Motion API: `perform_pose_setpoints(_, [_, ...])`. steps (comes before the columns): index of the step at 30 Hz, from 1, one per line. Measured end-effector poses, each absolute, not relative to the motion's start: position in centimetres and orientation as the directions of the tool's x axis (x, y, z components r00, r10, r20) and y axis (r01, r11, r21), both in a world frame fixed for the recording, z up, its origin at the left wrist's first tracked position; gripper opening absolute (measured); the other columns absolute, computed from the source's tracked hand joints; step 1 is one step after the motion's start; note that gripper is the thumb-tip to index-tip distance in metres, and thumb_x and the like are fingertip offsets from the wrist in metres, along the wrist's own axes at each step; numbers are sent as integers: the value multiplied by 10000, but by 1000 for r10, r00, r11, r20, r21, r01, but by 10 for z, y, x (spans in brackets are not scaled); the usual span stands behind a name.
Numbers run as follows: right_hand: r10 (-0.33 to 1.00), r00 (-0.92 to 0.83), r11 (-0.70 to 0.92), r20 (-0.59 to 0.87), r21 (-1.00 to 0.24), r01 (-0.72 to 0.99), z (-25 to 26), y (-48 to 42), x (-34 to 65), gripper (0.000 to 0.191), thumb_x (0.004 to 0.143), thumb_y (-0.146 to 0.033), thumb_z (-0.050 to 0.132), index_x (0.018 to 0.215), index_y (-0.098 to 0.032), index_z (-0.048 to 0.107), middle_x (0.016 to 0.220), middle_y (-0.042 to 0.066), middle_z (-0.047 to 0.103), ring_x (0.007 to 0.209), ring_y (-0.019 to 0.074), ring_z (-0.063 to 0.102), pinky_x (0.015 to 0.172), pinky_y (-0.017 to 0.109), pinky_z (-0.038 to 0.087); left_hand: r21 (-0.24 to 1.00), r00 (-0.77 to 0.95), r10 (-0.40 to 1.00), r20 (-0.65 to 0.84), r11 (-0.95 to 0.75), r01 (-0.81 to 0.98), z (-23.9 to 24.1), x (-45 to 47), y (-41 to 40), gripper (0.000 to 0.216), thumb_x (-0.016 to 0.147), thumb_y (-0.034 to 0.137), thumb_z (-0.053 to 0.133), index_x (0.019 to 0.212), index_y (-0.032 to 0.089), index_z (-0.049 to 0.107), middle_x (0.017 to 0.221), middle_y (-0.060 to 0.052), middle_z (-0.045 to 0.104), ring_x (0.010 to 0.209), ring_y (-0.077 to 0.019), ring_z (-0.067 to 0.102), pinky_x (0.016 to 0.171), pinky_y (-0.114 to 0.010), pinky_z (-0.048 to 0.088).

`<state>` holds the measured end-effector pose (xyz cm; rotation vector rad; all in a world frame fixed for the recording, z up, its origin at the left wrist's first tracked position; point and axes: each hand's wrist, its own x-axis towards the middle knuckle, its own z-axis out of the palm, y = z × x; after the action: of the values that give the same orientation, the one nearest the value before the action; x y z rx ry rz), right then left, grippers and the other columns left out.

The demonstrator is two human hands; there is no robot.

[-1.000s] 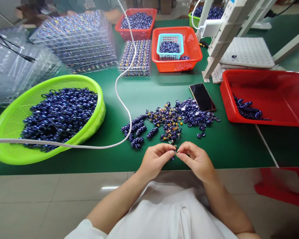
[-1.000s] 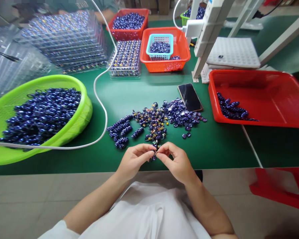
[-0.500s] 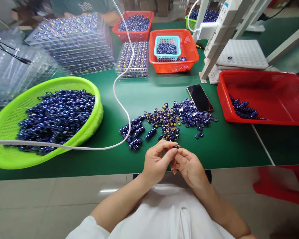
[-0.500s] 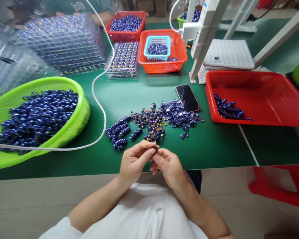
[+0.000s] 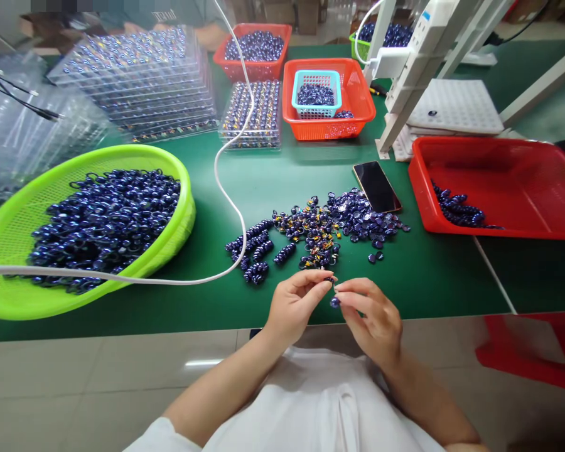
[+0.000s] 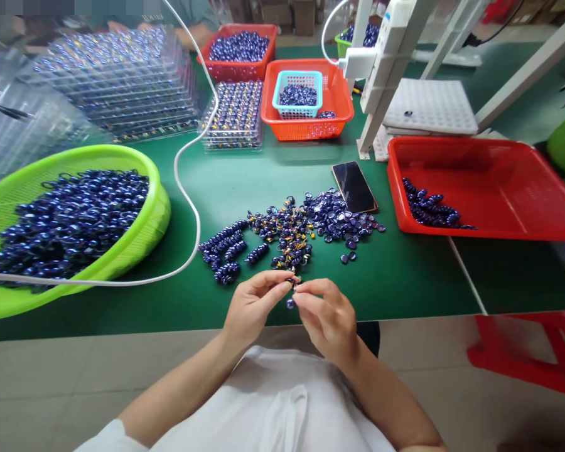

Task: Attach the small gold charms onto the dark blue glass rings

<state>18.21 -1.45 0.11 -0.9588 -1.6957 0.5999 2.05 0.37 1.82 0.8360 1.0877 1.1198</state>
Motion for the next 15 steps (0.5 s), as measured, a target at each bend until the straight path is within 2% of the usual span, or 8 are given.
perform_pose_setpoints(2, [787, -223, 615, 575, -707, 348, 4, -13, 184, 372, 850, -15, 606, 1085, -298, 666, 1024, 47, 709, 930, 173, 696, 778, 316, 589, 927, 72, 966, -247, 257, -275, 18, 20, 4, 152, 754, 271, 789, 876, 182, 777, 898, -55, 784, 838, -180, 713, 793, -278, 570])
perform_pose_setpoints(4, [794, -250, 608, 554, -709, 359, 4, -13, 184, 365, 867, -30, 591, 1102, -304, 651, 1010, 47, 721, 913, 176, 707, 763, 319, 596, 927, 85, 964, -252, 265, -265, 18, 18, 4, 161, 748, 277, 793, 874, 179, 780, 892, -58, 784, 833, -184, 714, 787, -282, 573])
perform_pose_setpoints(9, [867, -94, 487, 490, -793, 366, 3, -16, 181, 349, 870, -56, 614, 1118, -302, 612, 973, 33, 742, 910, 196, 716, 760, 339, 593, 927, 129, 953, -273, 297, -230, 16, 13, 3, 245, 743, 295, 802, 948, 166, 769, 879, -64, 770, 802, -184, 704, 770, -292, 568])
perform_pose_setpoints(15, [853, -89, 507, 515, -774, 380, 7, -14, 178, 348, 857, -28, 619, 1066, -304, 649, 961, 32, 710, 878, 180, 697, 749, 325, 581, 953, 167, 961, -221, 249, -175, 12, 10, 1, 188, 782, 302, 773, 914, 169, 769, 842, -60, 735, 779, -175, 675, 740, -282, 545])
